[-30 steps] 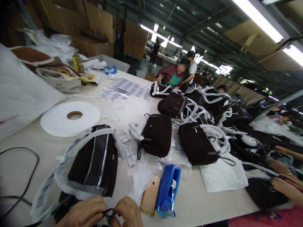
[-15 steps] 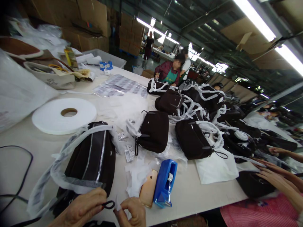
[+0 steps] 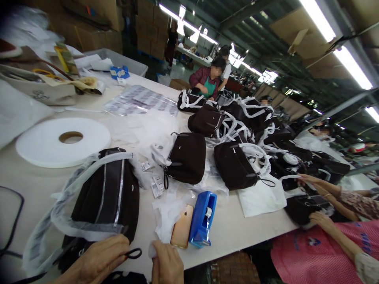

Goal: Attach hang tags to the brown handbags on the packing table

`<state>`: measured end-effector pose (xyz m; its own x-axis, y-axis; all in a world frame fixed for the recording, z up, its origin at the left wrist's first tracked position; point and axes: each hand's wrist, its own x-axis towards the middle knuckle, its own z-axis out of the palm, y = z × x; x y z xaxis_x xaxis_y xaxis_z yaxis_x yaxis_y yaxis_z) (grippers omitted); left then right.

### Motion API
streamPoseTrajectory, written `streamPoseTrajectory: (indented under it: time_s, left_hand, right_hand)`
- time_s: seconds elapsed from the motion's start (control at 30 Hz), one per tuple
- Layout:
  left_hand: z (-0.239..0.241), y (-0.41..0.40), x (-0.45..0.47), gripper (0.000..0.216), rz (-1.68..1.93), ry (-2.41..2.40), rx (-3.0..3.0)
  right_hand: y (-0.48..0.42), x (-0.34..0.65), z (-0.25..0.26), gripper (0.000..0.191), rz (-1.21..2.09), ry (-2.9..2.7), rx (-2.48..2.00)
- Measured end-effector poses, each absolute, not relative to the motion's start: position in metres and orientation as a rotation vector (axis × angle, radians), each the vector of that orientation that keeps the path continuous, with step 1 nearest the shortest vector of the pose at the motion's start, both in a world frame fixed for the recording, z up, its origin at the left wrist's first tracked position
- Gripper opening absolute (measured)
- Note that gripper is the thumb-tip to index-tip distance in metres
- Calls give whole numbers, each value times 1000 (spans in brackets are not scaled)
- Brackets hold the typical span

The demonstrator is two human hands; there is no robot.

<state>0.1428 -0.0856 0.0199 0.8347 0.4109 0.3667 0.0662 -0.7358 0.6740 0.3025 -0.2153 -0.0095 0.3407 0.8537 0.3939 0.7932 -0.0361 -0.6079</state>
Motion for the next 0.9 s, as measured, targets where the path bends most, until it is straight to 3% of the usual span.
streamPoseTrajectory:
  time_s: [0.33,0.6,0.73,0.9]
  left_hand:
    - [13,-84,140,23,677,322,2240]
    - [16,-83,138,24,622,322,2235]
    - [16,-84,137,23,579,336,2249]
    - [-1,-88,138,20,646,326,2237]
  right_hand:
    - [-210,296,-12,9,978,-759,-1665]
    - [-205,296,-9,16,802,-730,-1639]
    - [-207,292,-16,4,863,-564,-1564]
    - [-210,290,-22,12,774,-702,-1736]
